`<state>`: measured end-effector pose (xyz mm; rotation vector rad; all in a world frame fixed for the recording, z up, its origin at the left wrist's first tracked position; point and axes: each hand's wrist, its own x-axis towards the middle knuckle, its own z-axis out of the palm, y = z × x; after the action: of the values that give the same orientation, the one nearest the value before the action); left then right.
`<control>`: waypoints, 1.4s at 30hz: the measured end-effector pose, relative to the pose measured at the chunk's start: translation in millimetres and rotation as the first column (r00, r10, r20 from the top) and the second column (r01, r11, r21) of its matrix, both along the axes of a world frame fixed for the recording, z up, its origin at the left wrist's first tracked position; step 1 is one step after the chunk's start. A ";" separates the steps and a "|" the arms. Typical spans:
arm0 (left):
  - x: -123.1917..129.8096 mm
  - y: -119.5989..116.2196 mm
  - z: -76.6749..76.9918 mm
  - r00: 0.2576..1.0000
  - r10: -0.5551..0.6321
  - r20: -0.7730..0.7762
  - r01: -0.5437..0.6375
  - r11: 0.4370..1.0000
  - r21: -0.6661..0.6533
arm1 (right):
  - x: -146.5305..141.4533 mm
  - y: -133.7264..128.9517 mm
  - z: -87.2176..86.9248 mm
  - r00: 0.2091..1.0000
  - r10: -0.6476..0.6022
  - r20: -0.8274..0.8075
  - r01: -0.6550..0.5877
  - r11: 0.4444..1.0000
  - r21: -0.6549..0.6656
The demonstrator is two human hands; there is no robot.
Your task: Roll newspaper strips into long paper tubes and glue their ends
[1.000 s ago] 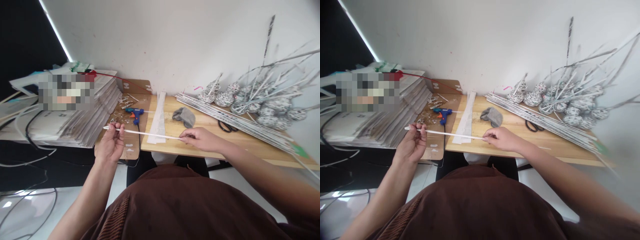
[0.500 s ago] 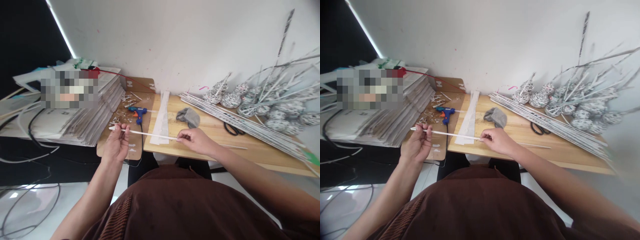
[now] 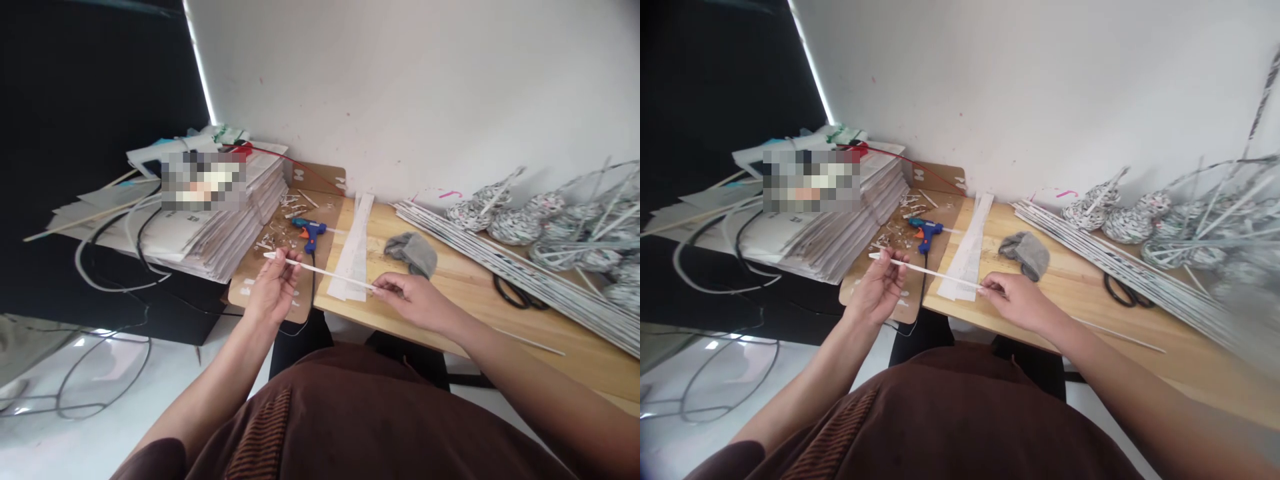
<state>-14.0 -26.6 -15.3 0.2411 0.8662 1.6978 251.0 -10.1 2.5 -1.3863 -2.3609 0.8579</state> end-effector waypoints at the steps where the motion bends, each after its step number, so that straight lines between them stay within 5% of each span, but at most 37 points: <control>1: 1.3 -0.3 -1.2 1.000 -0.003 0.008 0.003 1.000 0.005 | -7.4 0.0 1.0 1.000 0.021 -0.019 -0.020 1.000 0.023; 7: 4.4 -4.1 -1.9 0.999 0.003 0.053 -0.002 1.000 -0.015 | -50.7 -0.1 2.0 0.989 0.127 -0.075 -0.121 0.989 0.090; 9: 1.7 -6.0 -1.6 0.999 -0.005 0.044 0.005 1.000 -0.004 | -54.8 2.3 1.9 0.979 0.155 -0.133 -0.169 0.980 -0.102; 12: 0.5 -8.6 -3.1 0.999 -0.021 0.042 0.021 1.000 0.006 | -57.1 6.1 4.2 0.963 0.172 -0.206 -0.249 0.859 -0.448; 14: 4.1 -9.8 -4.9 0.998 -0.043 0.052 0.043 0.999 0.006 | -61.9 6.3 6.9 0.966 0.184 -0.181 -0.242 0.891 -0.384; 16: 9.8 -10.7 -6.4 0.995 -0.079 0.063 0.079 0.997 0.010 | -70.0 4.8 8.9 0.973 0.198 -0.115 -0.211 0.971 -0.114; 18: 14.5 -11.4 -6.8 0.992 -0.105 0.072 0.104 0.994 0.014 | -78.0 3.2 8.9 0.978 0.199 -0.070 -0.192 0.977 0.089; 19: 15.8 -11.9 -6.6 0.991 -0.108 0.074 0.107 0.994 0.016 | -80.6 3.0 8.1 0.977 0.196 -0.081 -0.187 0.977 0.104; 21: 16.2 -13.1 -5.6 0.991 -0.113 0.074 0.113 0.994 0.014 | -81.8 4.5 5.7 0.965 0.194 -0.178 -0.209 0.975 -0.070; 22: 15.8 -13.9 -5.1 0.990 -0.122 0.072 0.121 0.993 0.011 | -80.6 6.0 4.4 0.949 0.182 -0.256 -0.242 0.943 -0.230; 24: 15.3 -15.3 -4.4 0.987 -0.146 0.070 0.146 0.989 0.010 | -76.2 9.6 2.2 0.909 0.122 -0.398 -0.337 0.776 -0.533; 26: 16.2 -16.1 -4.6 0.983 -0.166 0.077 0.166 0.986 0.016 | -72.0 11.9 1.2 0.883 0.063 -0.464 -0.396 0.631 -0.667; 31: 21.7 -15.9 -7.5 0.976 -0.196 0.092 0.193 0.980 0.040 | -70.2 9.9 2.8 0.879 -0.038 -0.475 -0.323 0.687 -0.651; 34: 22.6 -15.7 -7.1 0.972 -0.219 0.085 0.215 0.975 0.052 | -69.5 8.7 4.6 0.869 -0.045 -0.493 -0.381 0.576 -0.723; 35: 22.6 -15.6 -6.7 0.972 -0.220 0.083 0.216 0.975 0.053 | -68.9 8.4 5.0 0.879 -0.022 -0.476 -0.377 0.579 -0.723; 36: 22.5 -15.6 -6.1 0.973 -0.215 0.082 0.211 0.976 0.053 | -68.5 7.7 5.4 0.897 0.017 -0.441 -0.348 0.641 -0.684; 39: 22.6 -15.3 -4.9 0.980 -0.182 0.078 0.179 0.983 0.041 | -68.5 2.6 4.9 0.964 0.146 -0.222 -0.198 0.953 -0.230; 40: 22.8 -15.2 -4.7 0.982 -0.174 0.076 0.172 0.984 0.038 | -69.0 0.0 4.3 0.978 0.162 -0.127 -0.167 0.985 -0.030; 42: 23.3 -15.1 -4.2 0.983 -0.172 0.065 0.170 0.985 0.038 | -70.4 -5.0 2.8 0.986 0.164 0.017 -0.164 0.963 0.216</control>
<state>9.3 -41.7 -19.5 0.2709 0.7466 1.5519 180.5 -15.0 5.3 -1.1182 -2.5090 0.6168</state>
